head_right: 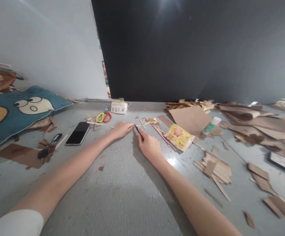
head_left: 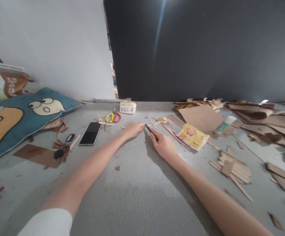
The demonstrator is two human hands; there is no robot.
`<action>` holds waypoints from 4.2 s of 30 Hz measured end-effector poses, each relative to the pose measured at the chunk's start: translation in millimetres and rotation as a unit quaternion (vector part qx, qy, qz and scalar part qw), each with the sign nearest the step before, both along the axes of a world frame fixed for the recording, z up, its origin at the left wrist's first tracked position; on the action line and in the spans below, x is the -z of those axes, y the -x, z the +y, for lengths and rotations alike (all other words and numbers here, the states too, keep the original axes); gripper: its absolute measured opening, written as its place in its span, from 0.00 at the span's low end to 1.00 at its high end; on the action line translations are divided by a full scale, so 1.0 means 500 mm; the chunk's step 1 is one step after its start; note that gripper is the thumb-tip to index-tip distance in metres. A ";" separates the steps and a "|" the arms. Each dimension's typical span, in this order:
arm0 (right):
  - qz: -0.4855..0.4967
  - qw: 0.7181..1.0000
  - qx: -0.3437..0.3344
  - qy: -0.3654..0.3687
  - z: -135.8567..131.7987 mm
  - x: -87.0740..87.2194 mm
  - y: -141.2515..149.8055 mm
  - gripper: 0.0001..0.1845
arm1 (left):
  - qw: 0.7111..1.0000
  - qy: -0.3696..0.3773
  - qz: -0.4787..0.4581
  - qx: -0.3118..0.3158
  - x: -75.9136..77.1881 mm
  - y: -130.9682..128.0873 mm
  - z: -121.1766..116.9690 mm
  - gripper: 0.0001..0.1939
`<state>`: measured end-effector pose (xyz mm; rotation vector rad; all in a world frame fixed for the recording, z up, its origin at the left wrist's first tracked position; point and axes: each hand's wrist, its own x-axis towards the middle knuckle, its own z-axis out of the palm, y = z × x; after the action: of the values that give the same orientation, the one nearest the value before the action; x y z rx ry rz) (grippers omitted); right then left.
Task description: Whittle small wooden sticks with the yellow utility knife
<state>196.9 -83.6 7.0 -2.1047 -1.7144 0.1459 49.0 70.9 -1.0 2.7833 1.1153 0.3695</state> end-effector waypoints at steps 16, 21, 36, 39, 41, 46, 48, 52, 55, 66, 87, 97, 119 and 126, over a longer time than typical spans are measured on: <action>0.009 1.000 -0.018 -0.020 0.027 0.011 -0.003 0.26 | 0.999 0.018 -0.026 -0.020 0.009 -0.001 -0.012 0.18; -0.007 1.000 -0.005 -0.003 0.014 0.007 -0.001 0.27 | 0.998 0.021 -0.029 -0.046 0.007 -0.006 -0.017 0.18; -0.013 1.000 -0.007 0.013 0.016 0.007 0.002 0.27 | 0.985 0.069 -0.140 -0.080 0.015 -0.008 0.011 0.21; -0.016 1.000 -0.009 0.013 0.015 0.006 0.002 0.26 | 0.984 0.071 -0.143 -0.081 0.017 -0.007 0.012 0.20; -0.017 1.000 -0.012 0.009 0.015 0.006 0.002 0.27 | 0.983 0.074 -0.149 -0.080 0.018 -0.007 0.013 0.20; -0.022 1.000 -0.012 0.014 0.016 0.008 0.002 0.28 | 0.977 0.088 -0.180 -0.073 0.024 -0.004 0.020 0.18; -0.027 0.999 -0.011 0.022 0.016 0.007 0.003 0.28 | 0.972 0.092 -0.204 -0.069 0.025 -0.004 0.023 0.16; -0.031 0.999 -0.015 0.036 0.016 0.006 0.005 0.28 | 0.956 0.132 -0.251 -0.078 0.021 -0.005 0.028 0.16; -0.029 0.999 -0.022 0.033 0.016 0.006 0.006 0.28 | 0.930 0.218 -0.284 -0.082 0.017 -0.005 0.030 0.17; 0.063 0.997 -0.044 -0.014 0.032 0.010 -0.001 0.27 | 0.773 0.360 -0.504 -0.140 0.018 -0.024 0.022 0.18; 0.057 0.998 -0.005 -0.006 0.093 0.004 0.014 0.28 | 0.723 0.451 -0.500 -0.155 0.006 -0.080 0.092 0.10; -0.003 1.000 -0.002 0.016 0.078 0.002 0.026 0.27 | 0.883 0.403 -0.198 -0.140 -0.047 -0.025 0.087 0.10; 0.049 0.998 0.045 0.004 0.084 0.004 0.019 0.23 | 0.972 0.142 -0.037 -0.186 -0.052 -0.010 0.108 0.16; 0.053 0.998 0.045 -0.001 0.085 0.006 0.016 0.22 | 0.957 0.062 -0.135 -0.248 -0.030 -0.009 0.116 0.25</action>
<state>188.6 -41.1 4.0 -2.1300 -1.5552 0.2250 53.3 128.8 13.8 2.2284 1.6824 0.6764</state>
